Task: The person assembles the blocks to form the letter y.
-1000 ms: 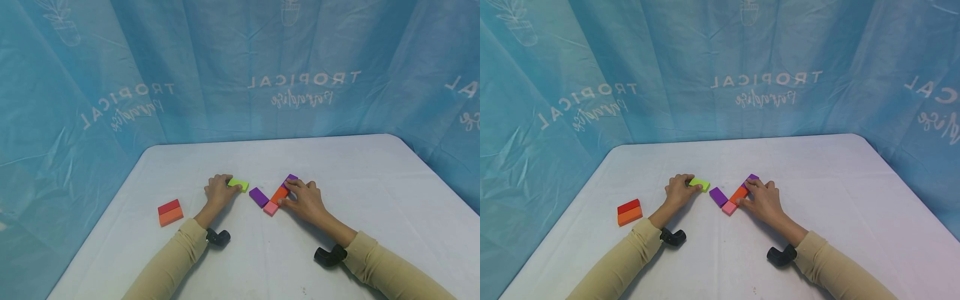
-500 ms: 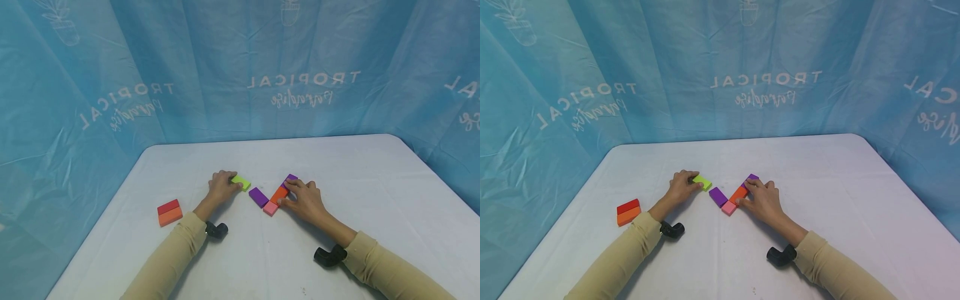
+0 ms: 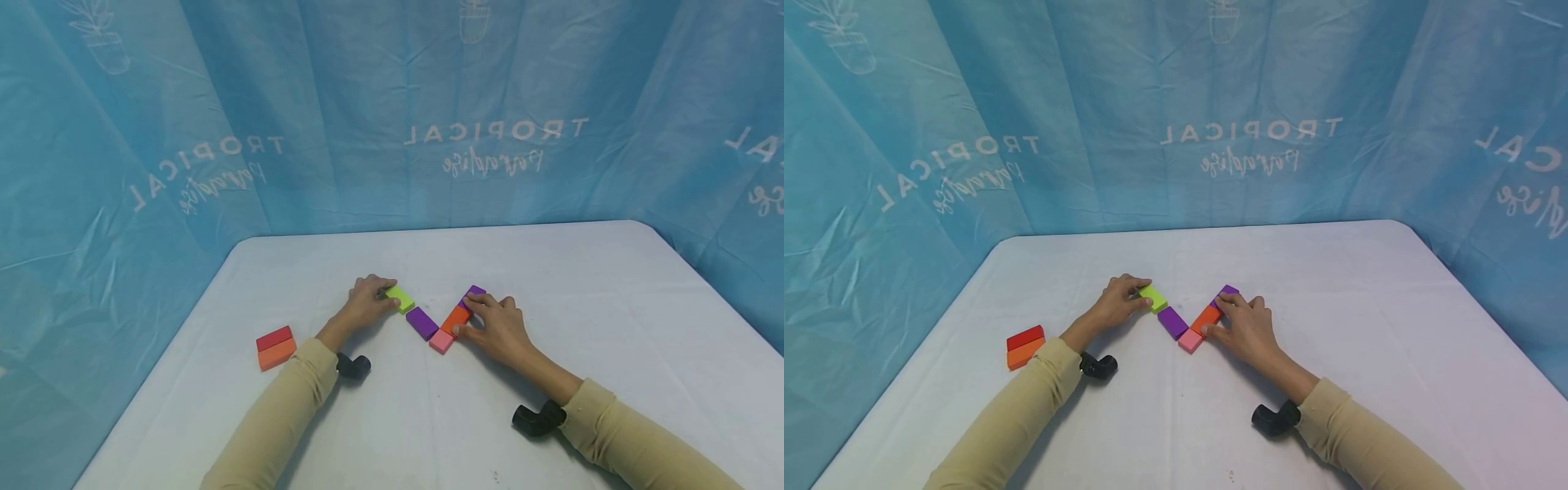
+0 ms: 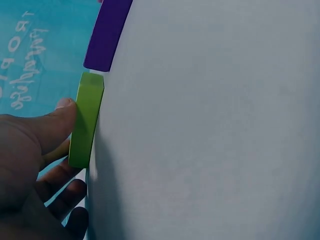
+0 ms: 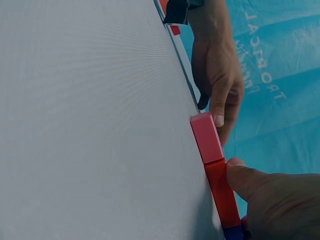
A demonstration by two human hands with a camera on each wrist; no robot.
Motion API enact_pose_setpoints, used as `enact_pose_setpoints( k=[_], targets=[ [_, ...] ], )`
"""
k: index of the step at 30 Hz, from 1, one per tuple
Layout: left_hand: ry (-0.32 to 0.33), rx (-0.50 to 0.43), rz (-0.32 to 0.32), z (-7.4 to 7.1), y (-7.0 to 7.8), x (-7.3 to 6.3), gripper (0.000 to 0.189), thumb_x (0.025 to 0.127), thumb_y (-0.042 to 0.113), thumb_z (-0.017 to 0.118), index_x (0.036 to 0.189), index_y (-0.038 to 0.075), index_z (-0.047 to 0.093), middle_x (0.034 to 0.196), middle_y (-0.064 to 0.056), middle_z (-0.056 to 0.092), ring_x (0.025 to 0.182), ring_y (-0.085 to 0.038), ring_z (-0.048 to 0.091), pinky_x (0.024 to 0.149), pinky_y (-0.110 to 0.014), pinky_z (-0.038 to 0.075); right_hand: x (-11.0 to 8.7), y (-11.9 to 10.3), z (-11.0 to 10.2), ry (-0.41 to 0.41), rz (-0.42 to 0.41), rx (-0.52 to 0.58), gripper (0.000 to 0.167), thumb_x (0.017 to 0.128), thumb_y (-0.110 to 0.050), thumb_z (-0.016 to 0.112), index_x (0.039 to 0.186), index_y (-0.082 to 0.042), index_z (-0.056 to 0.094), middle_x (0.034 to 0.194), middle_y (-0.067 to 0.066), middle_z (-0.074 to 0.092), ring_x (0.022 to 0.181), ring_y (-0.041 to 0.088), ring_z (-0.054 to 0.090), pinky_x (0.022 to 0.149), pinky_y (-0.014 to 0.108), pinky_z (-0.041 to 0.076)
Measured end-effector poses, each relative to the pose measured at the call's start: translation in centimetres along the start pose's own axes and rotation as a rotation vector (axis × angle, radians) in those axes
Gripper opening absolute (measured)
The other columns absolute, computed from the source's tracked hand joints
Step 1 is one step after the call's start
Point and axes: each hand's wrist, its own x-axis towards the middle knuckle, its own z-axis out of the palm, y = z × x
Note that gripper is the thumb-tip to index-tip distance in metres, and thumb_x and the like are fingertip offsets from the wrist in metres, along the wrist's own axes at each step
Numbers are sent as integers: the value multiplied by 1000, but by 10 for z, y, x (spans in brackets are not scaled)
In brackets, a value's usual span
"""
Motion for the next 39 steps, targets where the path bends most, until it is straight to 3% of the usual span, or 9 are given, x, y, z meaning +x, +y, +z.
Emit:
enact_pose_setpoints(
  k=[7, 15, 39],
  targets=[
    [-19, 21, 78, -1, -2, 1, 47, 89, 32, 63, 133, 16, 54, 124, -10, 57, 108, -25, 44, 98, -44, 33, 0, -1, -1, -2, 4, 6, 63, 78, -41, 73, 130, -9, 57, 135, 12, 55, 100, 35, 45, 76, 42, 35],
    [-62, 35, 122, -3, -2, 2, 48, 91, 32, 60, 135, 18, 52, 128, -10, 54, 112, -27, 42, 99, -46, 31, 0, -1, 0, -11, 15, -7, 62, 78, -41, 73, 130, -10, 57, 135, 12, 54, 99, 34, 45, 75, 41, 35],
    [-104, 66, 160, -2, -2, 4, 47, 92, 30, 58, 138, 21, 50, 124, -8, 54, 107, -23, 40, 96, -43, 30, 0, -1, 0, -5, 7, -6, 63, 78, -40, 73, 131, -10, 57, 134, 12, 55, 100, 35, 45, 79, 45, 37]
  ],
)
